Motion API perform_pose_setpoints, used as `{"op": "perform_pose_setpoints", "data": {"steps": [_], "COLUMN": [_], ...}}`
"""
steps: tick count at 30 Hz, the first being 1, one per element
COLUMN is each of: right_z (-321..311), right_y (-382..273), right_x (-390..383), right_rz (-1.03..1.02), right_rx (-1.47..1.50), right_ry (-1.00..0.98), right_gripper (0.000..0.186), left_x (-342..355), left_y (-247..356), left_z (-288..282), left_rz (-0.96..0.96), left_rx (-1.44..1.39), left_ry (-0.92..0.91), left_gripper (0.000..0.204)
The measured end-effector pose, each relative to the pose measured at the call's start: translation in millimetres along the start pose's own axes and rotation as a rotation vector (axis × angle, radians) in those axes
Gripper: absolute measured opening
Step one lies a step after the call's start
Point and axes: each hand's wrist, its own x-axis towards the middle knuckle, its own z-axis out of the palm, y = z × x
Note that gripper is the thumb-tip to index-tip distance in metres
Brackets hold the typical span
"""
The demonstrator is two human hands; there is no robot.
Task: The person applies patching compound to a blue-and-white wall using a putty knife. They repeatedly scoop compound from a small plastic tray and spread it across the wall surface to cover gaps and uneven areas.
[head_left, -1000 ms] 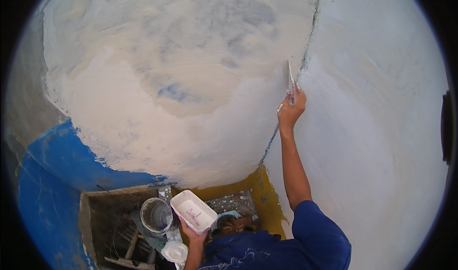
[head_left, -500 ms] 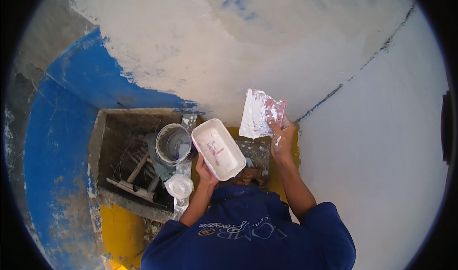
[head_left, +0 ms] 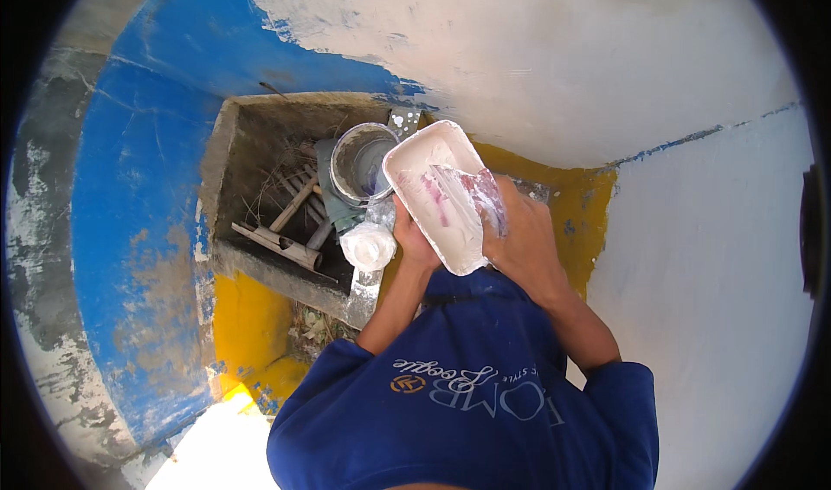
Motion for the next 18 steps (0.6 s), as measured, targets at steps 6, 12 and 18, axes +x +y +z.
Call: {"op": "perform_pose_setpoints", "data": {"steps": [6,12,18], "right_z": [11,18,-20], "right_y": [0,-3,-9], "right_x": [-2,9,25], "right_rz": [0.055,0.008,0.049], "right_rx": [-0.130,-0.050,0.021], "right_ry": [-0.161,-0.085,-0.055], "right_gripper": [0.041,0.040,0.031], "left_x": [1,11,16], "left_y": [-7,-17,-19], "left_z": [-3,-26,-12], "left_rz": [0.014,0.090,0.077], "left_rx": [0.032,0.246,0.209], "left_ry": [0.052,0.221,0.105], "left_gripper": [0.064,0.065,0.062]}}
